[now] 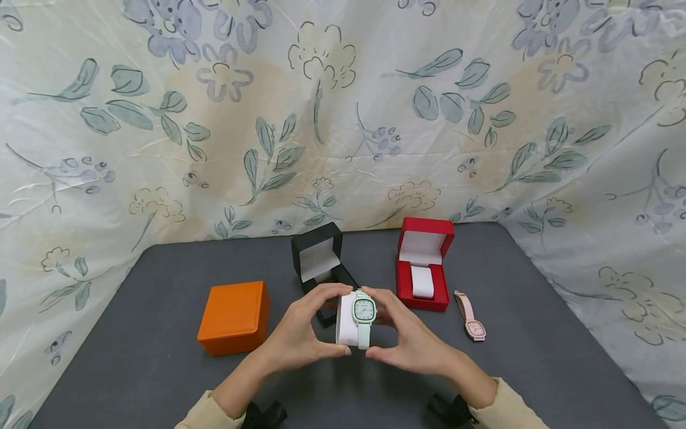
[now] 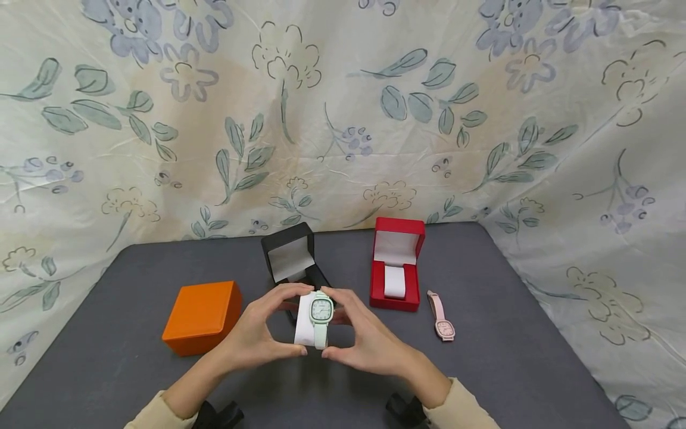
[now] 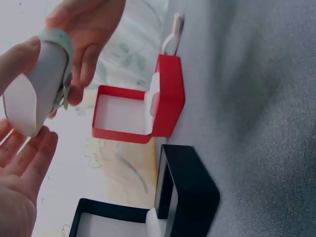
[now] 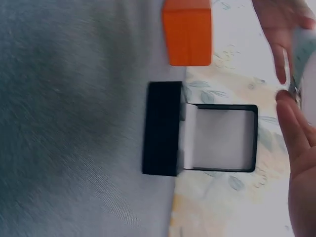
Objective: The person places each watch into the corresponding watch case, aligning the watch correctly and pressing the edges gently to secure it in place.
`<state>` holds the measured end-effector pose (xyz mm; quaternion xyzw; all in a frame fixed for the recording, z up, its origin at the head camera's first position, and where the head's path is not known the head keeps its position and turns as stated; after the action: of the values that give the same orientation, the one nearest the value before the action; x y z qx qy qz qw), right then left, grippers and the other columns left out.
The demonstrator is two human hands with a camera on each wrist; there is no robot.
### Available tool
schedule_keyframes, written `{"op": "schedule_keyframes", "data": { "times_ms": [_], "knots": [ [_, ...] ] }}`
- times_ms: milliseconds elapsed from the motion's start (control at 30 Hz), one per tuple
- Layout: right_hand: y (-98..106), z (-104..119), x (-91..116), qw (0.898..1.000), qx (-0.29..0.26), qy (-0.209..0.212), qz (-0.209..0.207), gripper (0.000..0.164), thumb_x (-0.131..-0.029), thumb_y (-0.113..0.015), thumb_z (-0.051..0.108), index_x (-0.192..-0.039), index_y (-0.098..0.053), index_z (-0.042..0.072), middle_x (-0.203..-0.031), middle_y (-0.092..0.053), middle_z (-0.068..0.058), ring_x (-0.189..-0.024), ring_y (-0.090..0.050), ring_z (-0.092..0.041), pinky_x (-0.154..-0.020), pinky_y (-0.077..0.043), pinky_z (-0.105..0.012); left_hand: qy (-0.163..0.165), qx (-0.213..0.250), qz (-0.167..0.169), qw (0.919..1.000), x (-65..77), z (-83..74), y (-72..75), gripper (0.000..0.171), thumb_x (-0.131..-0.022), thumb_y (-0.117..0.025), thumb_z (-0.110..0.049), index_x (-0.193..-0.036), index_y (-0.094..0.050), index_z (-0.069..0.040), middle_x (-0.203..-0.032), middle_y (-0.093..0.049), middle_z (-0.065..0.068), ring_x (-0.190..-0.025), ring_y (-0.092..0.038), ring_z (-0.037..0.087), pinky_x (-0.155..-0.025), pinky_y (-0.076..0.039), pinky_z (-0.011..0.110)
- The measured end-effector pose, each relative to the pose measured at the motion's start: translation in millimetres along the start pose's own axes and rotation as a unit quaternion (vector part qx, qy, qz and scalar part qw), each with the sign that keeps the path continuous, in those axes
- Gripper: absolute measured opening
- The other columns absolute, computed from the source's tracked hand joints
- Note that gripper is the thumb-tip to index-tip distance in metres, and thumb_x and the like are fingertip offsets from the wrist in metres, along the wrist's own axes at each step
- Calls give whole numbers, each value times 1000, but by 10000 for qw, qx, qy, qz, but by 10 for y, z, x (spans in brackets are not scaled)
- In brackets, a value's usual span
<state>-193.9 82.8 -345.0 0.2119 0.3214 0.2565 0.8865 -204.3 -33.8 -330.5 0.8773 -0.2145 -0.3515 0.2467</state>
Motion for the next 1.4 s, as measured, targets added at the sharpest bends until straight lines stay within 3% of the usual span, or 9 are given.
{"op": "schedule_keyframes", "data": {
  "times_ms": [100, 233, 467, 700, 867, 1133, 1400],
  "knots": [
    [-10, -49, 37, 9998, -138, 30, 108, 90, -72, -77, 5, -143, -22, 7, -130, -37, -9, -109, -52, -16, -88, -49, -30, -75, 173, 31, 9998, 5, -21, 6, 83, -62, -85, -23, -133, -42, -15, -133, -46, 0, -114, -48, 13, -85, -50, 33],
    [19, -47, 61, 9995, -306, 76, -46, 88, -72, -77, 7, -142, -24, 8, -130, -38, -8, -106, -55, -17, -88, -49, -30, -118, 532, -40, 9985, -3, -67, 13, 80, -65, -83, -28, -132, -43, -13, -132, -47, 2, -114, -49, 14, -88, -49, 34],
    [71, 62, 54, 9974, -238, 547, -396, 89, -65, -81, 3, -137, -28, 2, -130, -39, -12, -104, -58, -20, -87, -50, -30, -262, 1017, -196, 9943, -29, -168, 18, 81, -60, -86, -9, -129, -44, -2, -128, -49, 12, -111, -51, 19, -88, -50, 35],
    [102, 218, -23, 9952, -129, 796, -547, 92, -60, -82, -4, -134, -27, -4, -130, -37, -14, -114, -45, -18, -88, -50, -29, -270, 746, -262, 9965, -57, -168, 24, 82, -62, -85, -17, -132, -43, -9, -131, -47, 5, -112, -50, 15, -88, -50, 32],
    [109, 354, -68, 9948, -190, 891, -462, 88, -60, -78, -11, -131, -25, -12, -129, -35, -21, -116, -43, -17, -89, -49, -31, -450, 459, -309, 9975, -47, -189, 30, 82, -65, -84, -22, -134, -42, -10, -133, -45, 5, -115, -48, 16, -87, -50, 31],
    [67, 106, -41, 9984, 164, 125, -525, 85, -71, -78, 5, -140, -28, 7, -132, -38, -9, -111, -44, -14, -87, -50, -30, -709, -162, -269, 9970, -13, -246, -1, 84, -64, -84, -21, -135, -40, -10, -136, -42, 5, -120, -45, 17, -91, -47, 32],
    [37, 49, -32, 9991, 65, 100, -405, 77, -75, -75, 11, -139, -31, 10, -134, -36, -8, -117, -39, -15, -93, -46, -31, -605, -127, -440, 9971, -8, -201, -32, 87, -61, -86, -20, -134, -41, -11, -132, -45, 5, -115, -47, 15, -89, -48, 29]
  ]
}}
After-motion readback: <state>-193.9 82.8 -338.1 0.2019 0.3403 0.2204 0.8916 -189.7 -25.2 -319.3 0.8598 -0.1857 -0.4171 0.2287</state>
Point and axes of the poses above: each hand's wrist, its own x-axis away from the middle knuckle, its own y-axis out of the back of the hand, z = x × y, the point moved 10 cm from there along -x, towards the middle knuckle
